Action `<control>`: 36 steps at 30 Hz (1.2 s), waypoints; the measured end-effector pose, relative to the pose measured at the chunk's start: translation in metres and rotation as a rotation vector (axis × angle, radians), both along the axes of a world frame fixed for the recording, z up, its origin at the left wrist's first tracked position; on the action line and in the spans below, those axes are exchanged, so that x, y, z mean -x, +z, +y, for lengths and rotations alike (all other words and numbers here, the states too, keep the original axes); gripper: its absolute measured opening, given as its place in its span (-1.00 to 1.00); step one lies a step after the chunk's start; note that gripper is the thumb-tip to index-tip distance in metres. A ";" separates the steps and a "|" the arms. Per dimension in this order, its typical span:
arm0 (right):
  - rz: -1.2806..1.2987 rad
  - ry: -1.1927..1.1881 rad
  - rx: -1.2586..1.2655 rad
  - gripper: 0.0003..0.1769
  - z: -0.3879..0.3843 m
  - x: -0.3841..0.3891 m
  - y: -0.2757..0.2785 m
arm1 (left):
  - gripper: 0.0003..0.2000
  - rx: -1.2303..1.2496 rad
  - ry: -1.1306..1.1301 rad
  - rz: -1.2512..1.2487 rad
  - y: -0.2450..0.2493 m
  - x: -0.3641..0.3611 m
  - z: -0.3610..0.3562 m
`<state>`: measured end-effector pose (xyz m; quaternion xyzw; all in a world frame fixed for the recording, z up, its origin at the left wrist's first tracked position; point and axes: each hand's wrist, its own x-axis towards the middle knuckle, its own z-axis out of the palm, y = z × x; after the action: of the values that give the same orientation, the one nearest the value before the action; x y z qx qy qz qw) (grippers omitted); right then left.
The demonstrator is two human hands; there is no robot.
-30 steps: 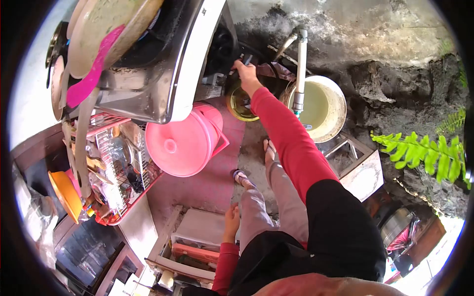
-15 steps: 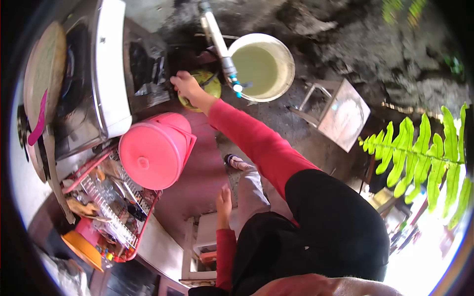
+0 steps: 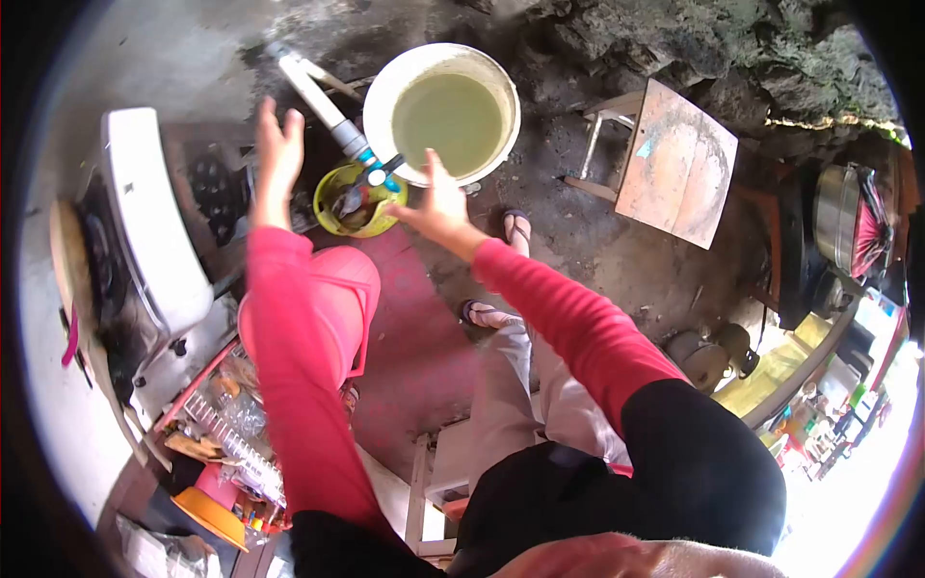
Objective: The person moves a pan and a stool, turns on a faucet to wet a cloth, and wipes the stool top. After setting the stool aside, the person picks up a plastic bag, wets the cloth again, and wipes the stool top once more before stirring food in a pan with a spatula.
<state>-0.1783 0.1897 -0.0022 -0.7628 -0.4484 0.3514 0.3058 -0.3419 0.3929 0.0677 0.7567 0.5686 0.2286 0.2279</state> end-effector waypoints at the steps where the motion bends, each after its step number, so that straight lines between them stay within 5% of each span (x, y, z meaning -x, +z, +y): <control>1: 0.016 -0.024 0.010 0.33 0.011 0.009 -0.006 | -0.39 0.015 -0.012 0.047 0.001 -0.005 0.030; 4: 0.233 -0.064 0.063 0.22 0.035 0.015 -0.031 | -0.38 -0.057 -0.146 0.244 -0.044 0.008 0.135; 6: 0.106 0.146 0.001 0.04 0.042 0.011 -0.041 | -0.37 -0.066 -0.210 0.532 -0.074 0.027 0.186; 10: 0.083 0.356 -0.071 -0.13 0.061 -0.030 -0.040 | -0.34 -0.155 -0.201 0.415 -0.103 0.038 0.202; 15: -0.105 0.288 -0.243 -0.26 0.084 -0.090 -0.057 | -0.29 -0.192 -0.071 0.537 -0.092 0.007 0.175; 18: 0.062 0.232 -0.089 -0.11 0.101 -0.117 -0.052 | -0.26 -0.206 -0.013 0.542 -0.099 0.002 0.178; 22: 0.270 0.167 -0.179 0.09 0.095 -0.130 -0.027 | -0.25 -0.201 -0.023 0.588 -0.098 0.009 0.175; 24: -0.037 0.287 -0.550 0.22 0.095 -0.138 -0.012 | -0.24 -0.205 -0.041 0.595 -0.092 0.003 0.174; 25: -0.097 0.339 -0.604 0.02 0.097 -0.140 -0.010 | -0.25 -0.144 -0.014 0.626 -0.090 0.000 0.172; 29: -0.441 0.583 -0.532 -0.38 0.105 -0.146 -0.026 | -0.26 -0.073 -0.003 0.669 -0.083 -0.006 0.170; 32: -0.422 0.594 -0.273 -0.35 0.099 -0.143 -0.017 | -0.26 -0.107 0.003 0.693 -0.085 -0.008 0.172; 34: -0.360 0.501 -0.248 -0.38 0.096 -0.137 -0.014 | -0.26 -0.116 0.003 0.684 -0.085 -0.009 0.170; 36: -0.004 -0.130 -0.424 -0.41 0.092 -0.126 -0.029 | -0.25 -0.126 0.001 0.677 -0.086 -0.004 0.172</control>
<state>-0.0527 0.2816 -0.0311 -0.7094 -0.4629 0.2271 0.4806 -0.3376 0.5645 -0.0182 0.8019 0.5971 -0.0006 -0.0212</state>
